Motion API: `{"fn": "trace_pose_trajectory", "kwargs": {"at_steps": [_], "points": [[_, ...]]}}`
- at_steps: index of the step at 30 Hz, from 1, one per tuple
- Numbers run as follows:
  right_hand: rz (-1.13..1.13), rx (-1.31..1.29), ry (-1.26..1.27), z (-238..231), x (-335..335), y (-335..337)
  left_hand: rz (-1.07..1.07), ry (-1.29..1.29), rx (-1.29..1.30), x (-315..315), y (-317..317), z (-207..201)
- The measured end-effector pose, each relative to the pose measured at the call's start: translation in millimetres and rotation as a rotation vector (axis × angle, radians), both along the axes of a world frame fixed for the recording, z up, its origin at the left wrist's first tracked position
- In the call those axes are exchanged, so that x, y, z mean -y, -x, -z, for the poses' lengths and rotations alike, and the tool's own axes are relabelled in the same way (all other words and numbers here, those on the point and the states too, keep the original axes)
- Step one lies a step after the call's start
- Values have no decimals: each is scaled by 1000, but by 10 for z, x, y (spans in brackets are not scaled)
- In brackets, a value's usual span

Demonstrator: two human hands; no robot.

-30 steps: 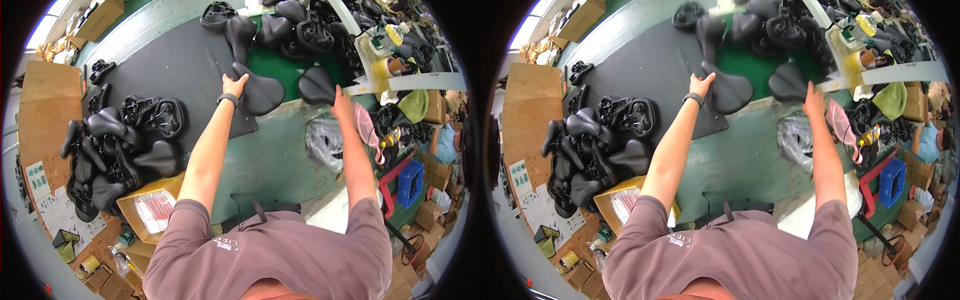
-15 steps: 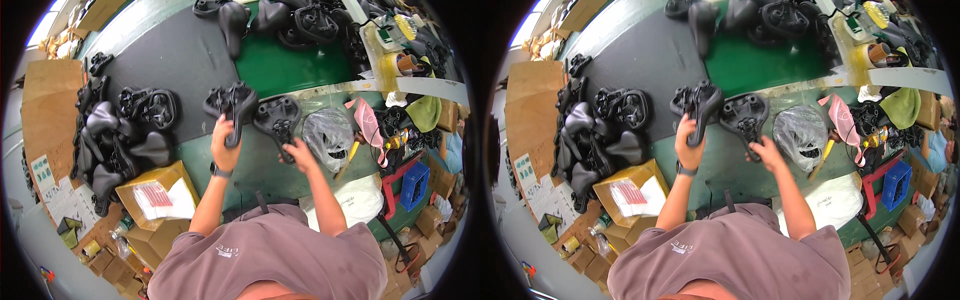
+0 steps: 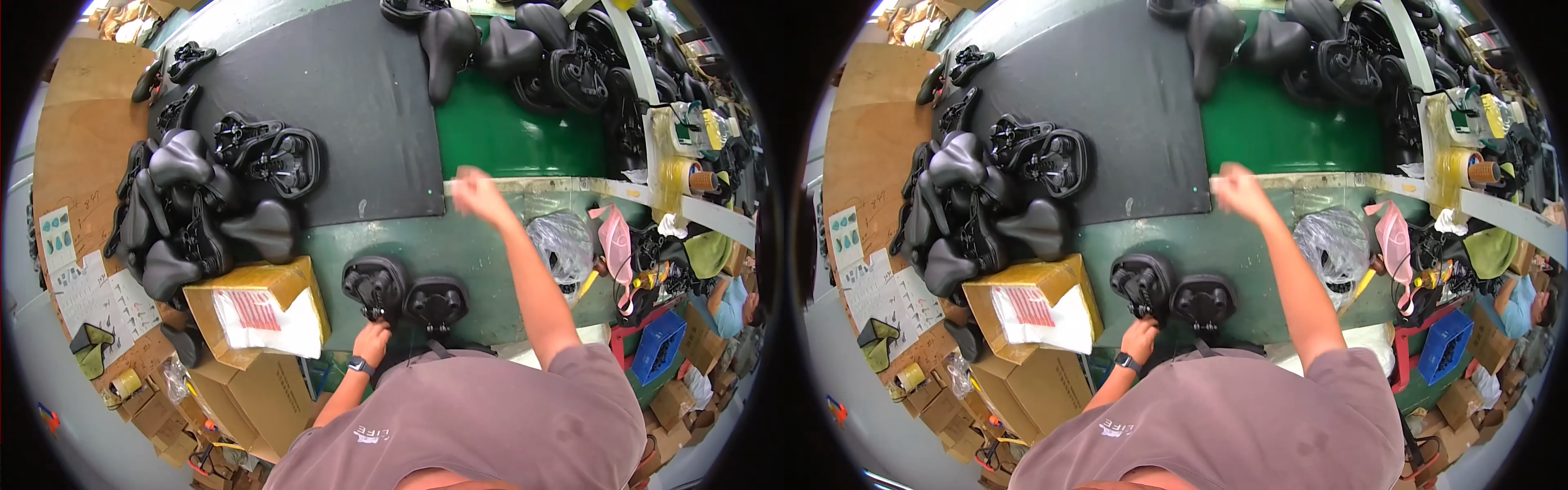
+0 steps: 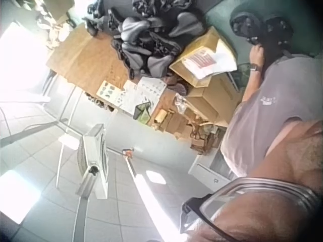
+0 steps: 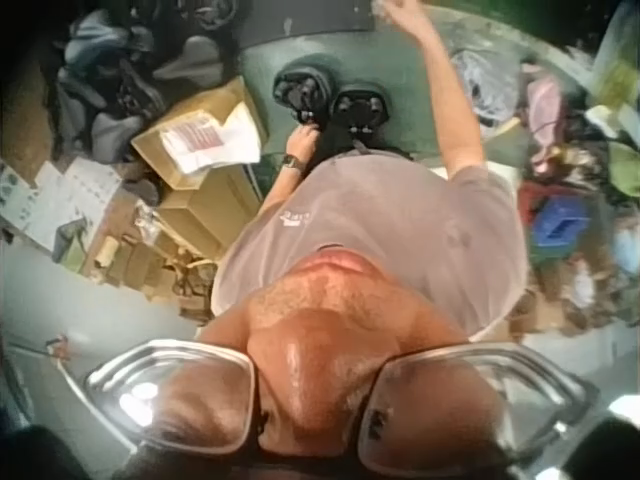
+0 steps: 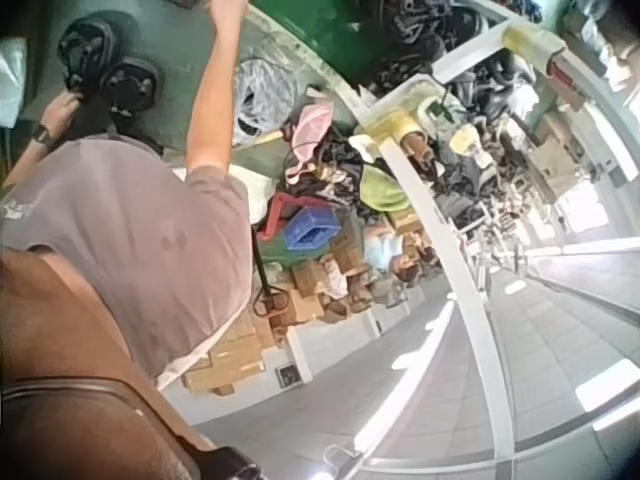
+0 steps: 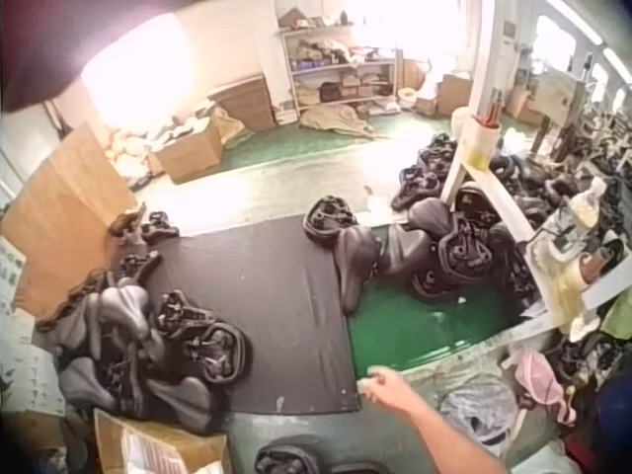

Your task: The recorder is using a rubber mallet to hammer components into bicycle seats on a factory assembly line.

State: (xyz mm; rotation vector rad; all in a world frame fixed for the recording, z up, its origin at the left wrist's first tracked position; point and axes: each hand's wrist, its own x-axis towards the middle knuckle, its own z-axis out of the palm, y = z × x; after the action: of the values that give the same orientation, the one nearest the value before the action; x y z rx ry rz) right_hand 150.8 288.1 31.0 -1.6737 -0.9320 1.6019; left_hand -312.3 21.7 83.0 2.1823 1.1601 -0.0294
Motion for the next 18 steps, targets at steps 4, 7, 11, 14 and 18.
{"fn": "trace_pose_trajectory", "kwargs": {"at_steps": [4,7,11,14,18], "points": [[522,533,-190,765,-2049,-427,-66,-30,199,-715,-570,-630],[568,484,-88,636,-2677,-243,-253,-170,309,-1346,-1010,-887],[569,683,-171,203,-2336,379,-528,-243,473,-2455,-1564,-713],[336,965,-514,11,-1541,762,-819,96,784,-3365,-2307,-290],[25,675,-836,-418,-866,611,-1386,-118,915,-4128,-2699,528]]}}
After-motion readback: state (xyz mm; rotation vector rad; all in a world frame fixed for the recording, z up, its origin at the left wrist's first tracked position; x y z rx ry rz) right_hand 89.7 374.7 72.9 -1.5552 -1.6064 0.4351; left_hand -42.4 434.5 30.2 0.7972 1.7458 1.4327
